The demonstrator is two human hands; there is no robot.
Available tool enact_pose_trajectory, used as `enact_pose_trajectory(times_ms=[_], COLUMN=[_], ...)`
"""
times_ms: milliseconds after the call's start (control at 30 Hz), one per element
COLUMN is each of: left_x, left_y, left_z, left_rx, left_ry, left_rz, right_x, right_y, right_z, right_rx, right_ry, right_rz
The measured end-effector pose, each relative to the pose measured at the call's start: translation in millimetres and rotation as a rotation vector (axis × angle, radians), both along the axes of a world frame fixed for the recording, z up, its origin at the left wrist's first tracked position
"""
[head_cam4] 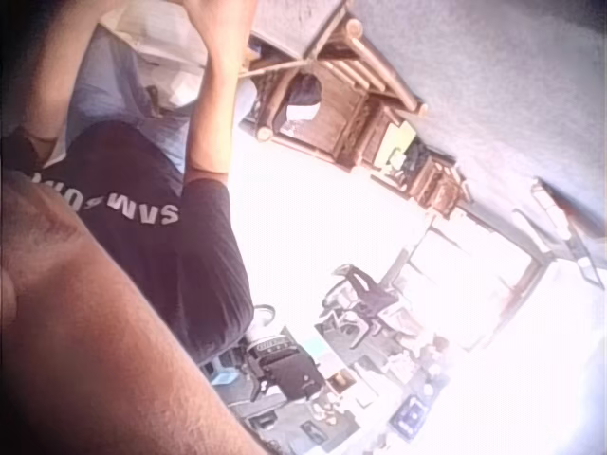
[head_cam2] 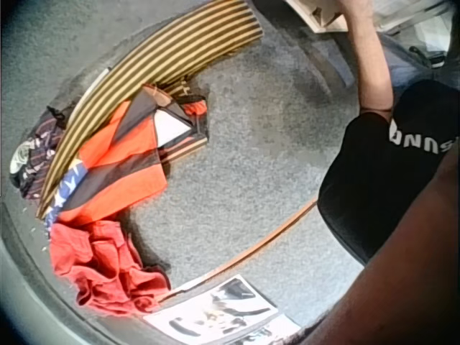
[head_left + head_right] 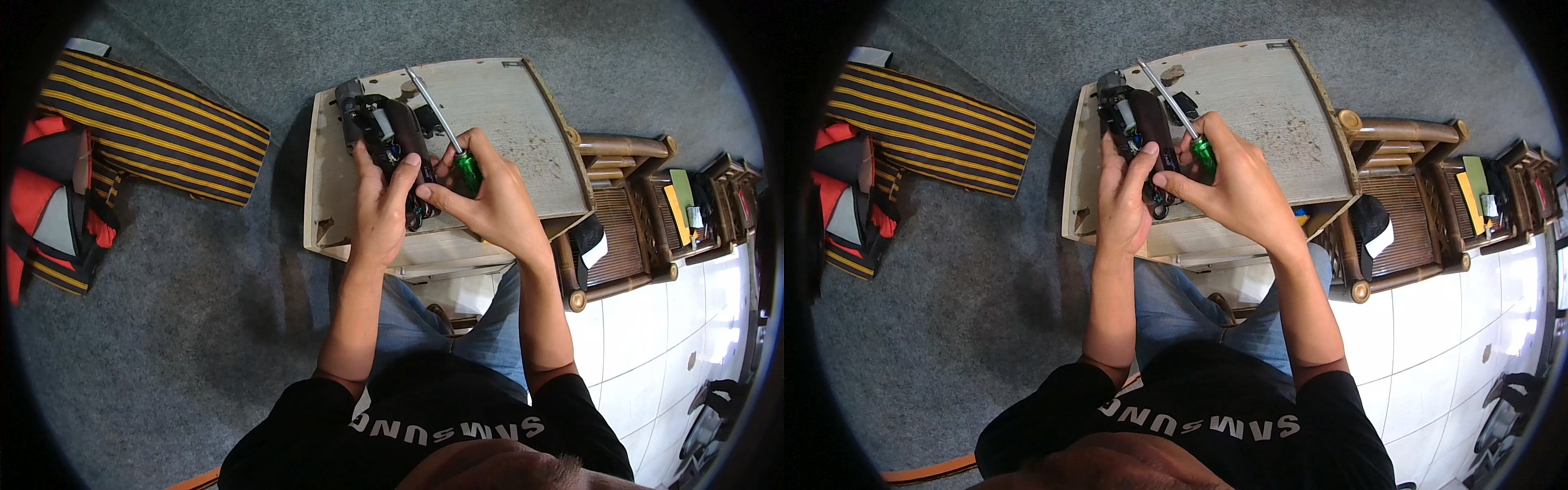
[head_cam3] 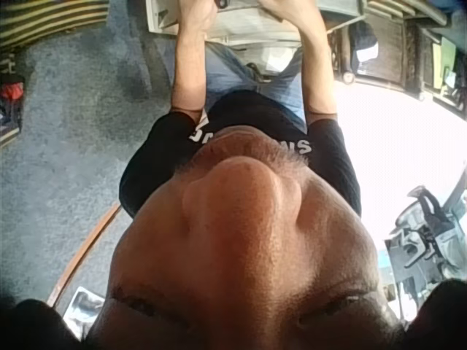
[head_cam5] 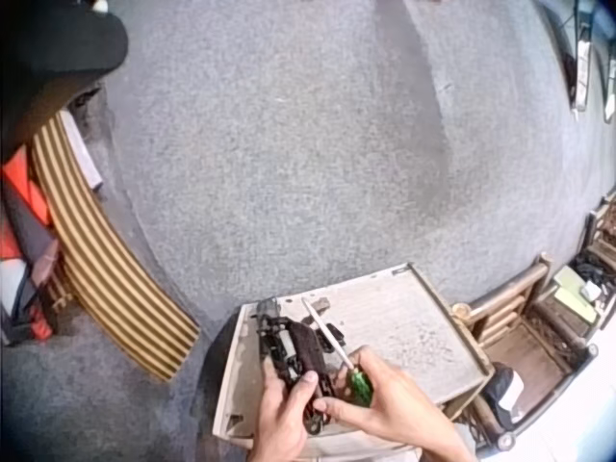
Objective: The person disassembles a hair clipper using a screwdriver to remove the housing and internal screws, then reassembles the parts.
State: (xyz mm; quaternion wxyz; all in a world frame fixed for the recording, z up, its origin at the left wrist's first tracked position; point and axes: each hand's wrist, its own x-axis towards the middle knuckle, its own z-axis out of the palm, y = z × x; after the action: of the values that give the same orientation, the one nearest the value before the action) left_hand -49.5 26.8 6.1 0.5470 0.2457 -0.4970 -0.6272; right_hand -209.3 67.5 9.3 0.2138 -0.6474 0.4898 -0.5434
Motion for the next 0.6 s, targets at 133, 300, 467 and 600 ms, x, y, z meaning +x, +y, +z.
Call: enact_pose_trajectory(times_ms=[133, 300, 467, 600], left_x=[4, 7, 5, 0], left_y=[-1, -6, -10, -2], left_z=[-3, -15, -14, -3], left_rx=[-0.078, -0.191, -0.120, -0.082], left_ry=[-0.113, -0.334, -0.139, -0.037], left_rz=[-0.007, 0.087, -0.016, -0.076], right_x=[1, -1, -1, -2], right_y=[1, 2, 1, 4], right_z=[4, 3, 2, 3], right_rx=[0.036, 0.058, 0.104, 0.101], right_ry=[0.025, 0.022, -0.082, -0.128], right_rz=[0.004, 0.021, -0.003, 0.001])
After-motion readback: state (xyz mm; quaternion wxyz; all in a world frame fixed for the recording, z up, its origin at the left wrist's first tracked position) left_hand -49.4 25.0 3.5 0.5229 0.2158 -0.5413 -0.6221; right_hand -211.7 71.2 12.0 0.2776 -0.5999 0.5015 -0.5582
